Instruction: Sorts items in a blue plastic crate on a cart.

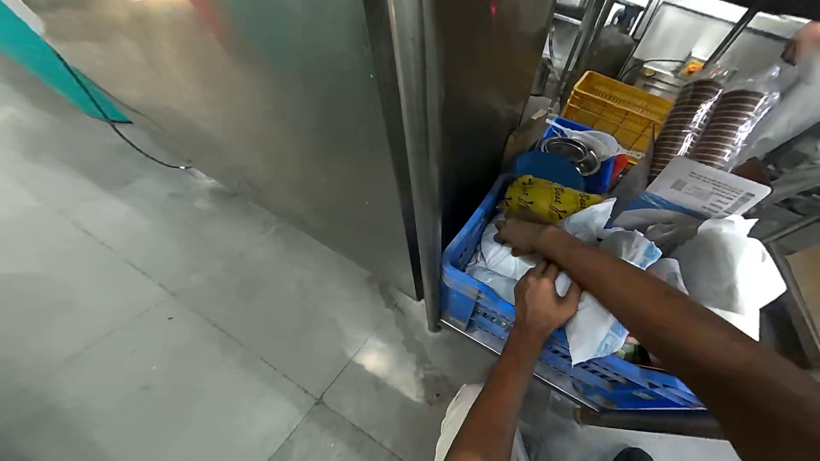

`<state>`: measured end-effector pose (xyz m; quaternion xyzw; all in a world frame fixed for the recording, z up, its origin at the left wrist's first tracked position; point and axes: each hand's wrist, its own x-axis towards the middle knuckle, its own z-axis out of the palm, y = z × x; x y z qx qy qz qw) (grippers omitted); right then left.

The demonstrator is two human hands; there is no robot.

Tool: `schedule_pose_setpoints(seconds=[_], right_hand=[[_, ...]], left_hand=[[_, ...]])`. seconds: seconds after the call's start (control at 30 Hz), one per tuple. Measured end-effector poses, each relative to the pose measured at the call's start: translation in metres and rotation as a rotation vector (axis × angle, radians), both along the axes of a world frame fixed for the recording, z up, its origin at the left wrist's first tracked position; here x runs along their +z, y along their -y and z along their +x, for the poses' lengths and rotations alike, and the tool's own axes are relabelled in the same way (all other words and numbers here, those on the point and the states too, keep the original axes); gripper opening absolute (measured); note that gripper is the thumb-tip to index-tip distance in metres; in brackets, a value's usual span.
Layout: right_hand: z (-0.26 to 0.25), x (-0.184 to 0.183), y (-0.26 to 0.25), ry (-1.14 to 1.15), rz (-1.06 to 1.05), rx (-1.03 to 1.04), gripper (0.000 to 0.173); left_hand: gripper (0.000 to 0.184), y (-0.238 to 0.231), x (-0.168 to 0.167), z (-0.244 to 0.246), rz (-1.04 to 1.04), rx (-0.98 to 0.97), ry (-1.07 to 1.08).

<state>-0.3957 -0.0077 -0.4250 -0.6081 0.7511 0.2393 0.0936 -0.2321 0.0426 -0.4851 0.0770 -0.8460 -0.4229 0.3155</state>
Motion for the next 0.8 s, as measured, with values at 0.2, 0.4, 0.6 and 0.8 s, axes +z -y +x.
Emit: schedule_pose_setpoints(seconds=[0.2, 0.4, 0.6, 0.8], right_hand=[[-0.029, 0.023, -0.079, -0.172, -0.015, -0.188, 0.013], [-0.034, 0.039, -0.068, -0.013, -0.246, -0.195, 0.017], [0.001, -0.022, 0.016, 0.036, 0.024, 0.017, 0.089], [0.009, -0.062, 0.044, 0.034, 0.019, -0.295, 0.045]], left_hand=[[0.052, 0.003, -0.002, -0.005, 0.035, 0.042, 0.002], [0.049, -0.007, -0.003, -0.003, -0.033, 0.089, -0.011], [0.031, -0.003, 0.01, 0.012, -0.003, 0.023, 0.1], [0.039, -0.005, 0.005, 0.009, 0.048, 0.079, 0.2]])
